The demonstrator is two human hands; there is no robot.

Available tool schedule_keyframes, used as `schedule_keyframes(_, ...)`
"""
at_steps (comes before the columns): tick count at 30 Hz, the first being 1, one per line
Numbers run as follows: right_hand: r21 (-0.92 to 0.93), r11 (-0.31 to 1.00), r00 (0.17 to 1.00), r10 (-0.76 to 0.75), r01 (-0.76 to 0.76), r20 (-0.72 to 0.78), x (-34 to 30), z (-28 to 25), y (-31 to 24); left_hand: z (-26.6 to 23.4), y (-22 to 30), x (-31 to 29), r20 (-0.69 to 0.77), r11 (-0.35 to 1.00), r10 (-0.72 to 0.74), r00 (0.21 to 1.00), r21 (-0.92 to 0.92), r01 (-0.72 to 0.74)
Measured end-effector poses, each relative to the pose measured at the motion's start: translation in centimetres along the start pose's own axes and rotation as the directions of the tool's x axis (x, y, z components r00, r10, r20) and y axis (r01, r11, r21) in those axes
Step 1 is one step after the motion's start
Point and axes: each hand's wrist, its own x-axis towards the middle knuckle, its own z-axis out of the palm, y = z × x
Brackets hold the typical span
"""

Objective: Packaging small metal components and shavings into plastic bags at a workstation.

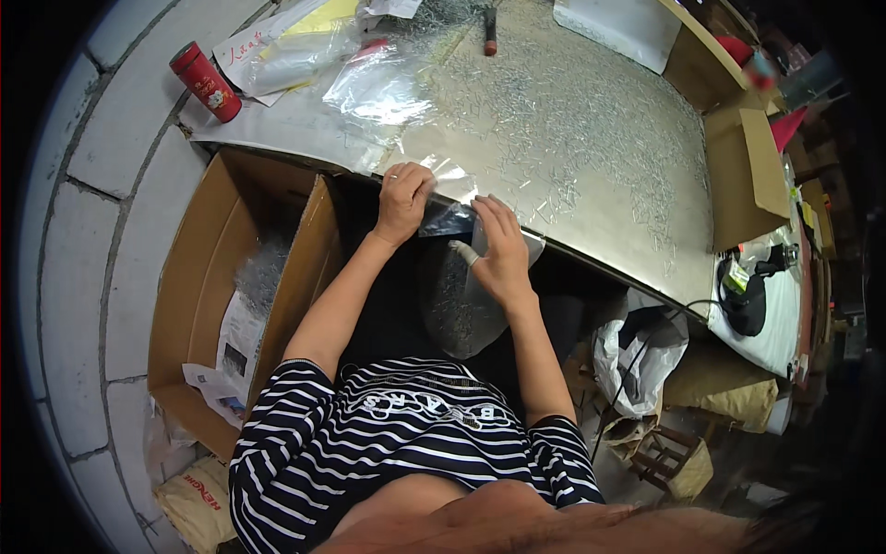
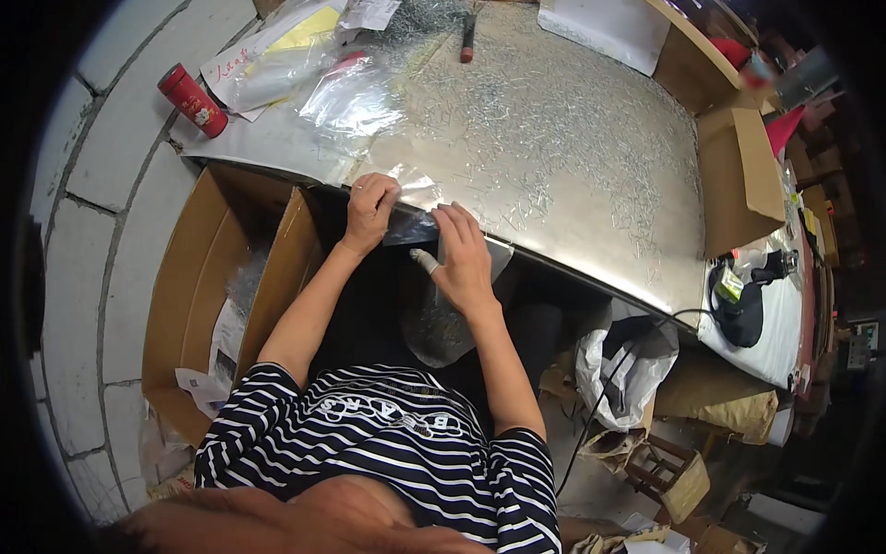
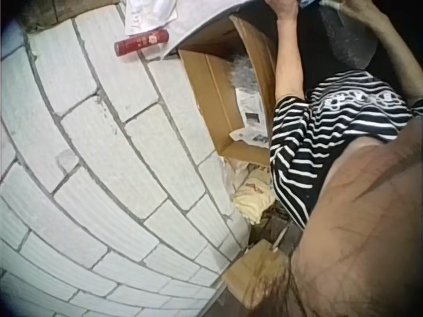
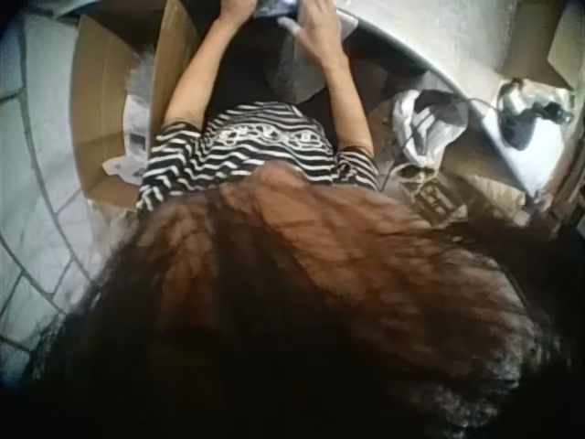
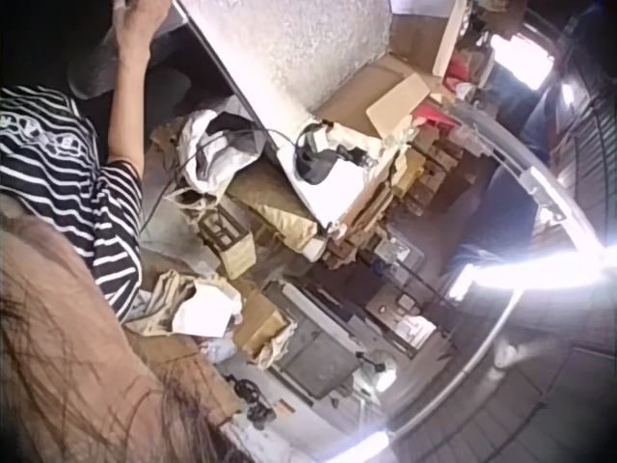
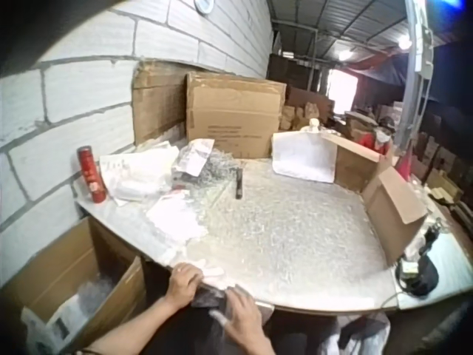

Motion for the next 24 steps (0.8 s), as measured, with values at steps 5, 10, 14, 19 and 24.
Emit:
schedule_keyframes(5, -0.160, 0.986, 0.999, -0.046, 0.046, 0.004, -1.4, 0.5, 0.6, -0.2, 0.0, -0.1, -0.033, 0.999, 0.040, 0.999, -0.029, -0.041)
schedule_keyframes(10, -0.284, 0.953, 0.991, -0.125, 0.108, -0.042, -0.7, 1.8, 1.1, -0.1, 0.0, 0.0, -0.025, 0.998, 0.059, 0.998, -0.023, -0.060)
schedule_keyframes(14, -0.224, 0.948, 0.944, -0.270, 0.226, -0.190, 0.1, 2.5, 1.4, -0.4, 0.0, -0.3, -0.030, 0.996, 0.081, 0.996, -0.032, -0.081)
schedule_keyframes(19, 0.449, 0.870, 0.959, 0.269, -0.203, -0.087, -2.3, -1.2, -0.6, -4.5, 3.6, -3.2, 0.266, 0.875, -0.248, 0.932, -0.351, 0.333)
schedule_keyframes(24, 0.702, 0.561, 0.875, 0.445, -0.439, 0.192, -4.6, -2.6, 1.8, -5.1, 7.5, -8.4, 0.652, 0.354, -0.382, 0.655, -0.552, 0.755)
